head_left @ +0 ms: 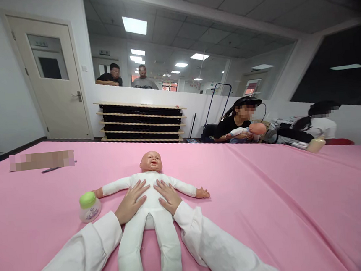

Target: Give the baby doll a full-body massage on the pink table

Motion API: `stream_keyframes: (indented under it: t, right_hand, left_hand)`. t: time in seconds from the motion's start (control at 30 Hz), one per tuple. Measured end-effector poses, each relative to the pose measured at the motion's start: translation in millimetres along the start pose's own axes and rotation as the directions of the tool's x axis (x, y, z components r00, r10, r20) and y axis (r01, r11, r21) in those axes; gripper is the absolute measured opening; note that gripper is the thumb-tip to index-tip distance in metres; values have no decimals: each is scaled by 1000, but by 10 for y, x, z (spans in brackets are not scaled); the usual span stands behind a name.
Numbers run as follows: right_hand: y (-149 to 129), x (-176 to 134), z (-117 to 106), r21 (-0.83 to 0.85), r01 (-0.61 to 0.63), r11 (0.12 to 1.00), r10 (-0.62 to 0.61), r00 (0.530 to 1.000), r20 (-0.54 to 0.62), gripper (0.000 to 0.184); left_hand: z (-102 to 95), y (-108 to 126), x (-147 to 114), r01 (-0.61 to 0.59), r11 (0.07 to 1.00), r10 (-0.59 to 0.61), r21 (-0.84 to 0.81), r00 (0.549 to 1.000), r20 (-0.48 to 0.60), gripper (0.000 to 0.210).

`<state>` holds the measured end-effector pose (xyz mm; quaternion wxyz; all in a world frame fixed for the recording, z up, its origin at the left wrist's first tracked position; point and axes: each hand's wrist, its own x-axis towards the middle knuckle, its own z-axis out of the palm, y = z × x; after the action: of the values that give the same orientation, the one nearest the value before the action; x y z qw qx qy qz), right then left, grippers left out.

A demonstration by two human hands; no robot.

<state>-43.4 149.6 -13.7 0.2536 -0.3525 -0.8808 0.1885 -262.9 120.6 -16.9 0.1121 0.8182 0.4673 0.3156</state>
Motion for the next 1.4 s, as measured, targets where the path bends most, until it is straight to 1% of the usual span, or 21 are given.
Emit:
stream_keyframes:
  t: [0.07,0.13,0.23,0.3,0.33,0.4,0.47,0.57,0.67,0.73,0.87,0.97,1.03,1.07,1.13,1.17,1.2,1.23,1.3,1.33,1.4]
  right_hand:
    - [40,-31,-14,11,-78,997,78,994,-77,49]
    - [52,-48,-57,32,-150,988,153,966,-210,44]
    - [-10,-13,-171,94,-208,974,228,875,-426,33]
    - [-104,58,-234,152,-172,973,226,837,-498,29]
    - [-159,103,-248,172,-132,976,201,844,-497,27]
    - [-255,198,-227,178,-41,983,114,898,-425,26]
    - [-302,271,-154,159,21,987,29,951,-307,31]
    - [-260,300,-35,107,46,993,-29,988,-153,43]
    - [-162,268,0,-2,50,999,-50,998,-30,48]
    - [-108,249,-13,-79,47,996,-46,999,22,51]
    - [-14,225,-27,-182,-25,983,32,999,36,61]
    - [86,188,-17,-176,-93,980,87,995,-39,58]
    - [142,161,-30,-137,-181,974,155,970,-186,51]
    - [155,151,-46,-105,-241,965,203,936,-286,47]
    - [136,146,-88,-19,-322,947,272,831,-486,36]
    - [103,149,-108,20,-307,952,266,791,-551,32]
    - [58,156,-121,45,-245,968,226,787,-574,30]
    - [7,164,-124,54,-149,987,154,816,-557,28]
    - [-88,179,-96,71,53,996,-15,894,-447,24]
    - [-119,184,-70,83,115,990,-75,922,-380,23]
    - [-134,188,-13,86,147,985,-120,959,-258,28]
  left_hand:
    - [18,-62,-11,70,996,-76,-60,992,-98,42]
    - [-9,-102,-16,154,982,-173,-105,964,-203,41]
    - [-120,-61,8,279,949,-312,-144,886,-343,42]
    - [-185,39,50,251,956,-292,-154,875,-387,42]
    - [-199,101,78,199,968,-244,-154,890,-385,40]
    - [-181,217,138,58,986,-106,-153,939,-327,37]
    - [-117,284,187,-46,987,8,-151,970,-244,33]
    - [-26,257,215,-94,990,85,-103,992,-93,36]
    - [-12,166,205,-71,997,73,-32,996,49,40]
    - [-29,126,196,-36,999,36,-3,994,104,43]
    - [-37,61,185,113,993,-114,20,988,107,50]
    - [-25,-43,167,230,972,-231,38,973,8,48]
    - [-36,-110,157,289,956,-281,60,954,-106,45]
    - [-48,-127,155,319,945,-303,71,936,-180,43]
    - [-78,-113,157,360,931,-320,65,885,-338,38]
    - [-90,-81,159,343,938,-299,43,869,-394,37]
    - [-96,-36,162,286,958,-253,18,873,-417,35]
    - [-95,16,163,192,981,-179,-7,899,-401,34]
    - [-70,118,163,-28,997,7,-66,957,-290,32]
    - [-52,155,162,-100,990,76,-99,972,-224,32]
    - [-17,186,159,-132,981,116,-142,986,-116,36]
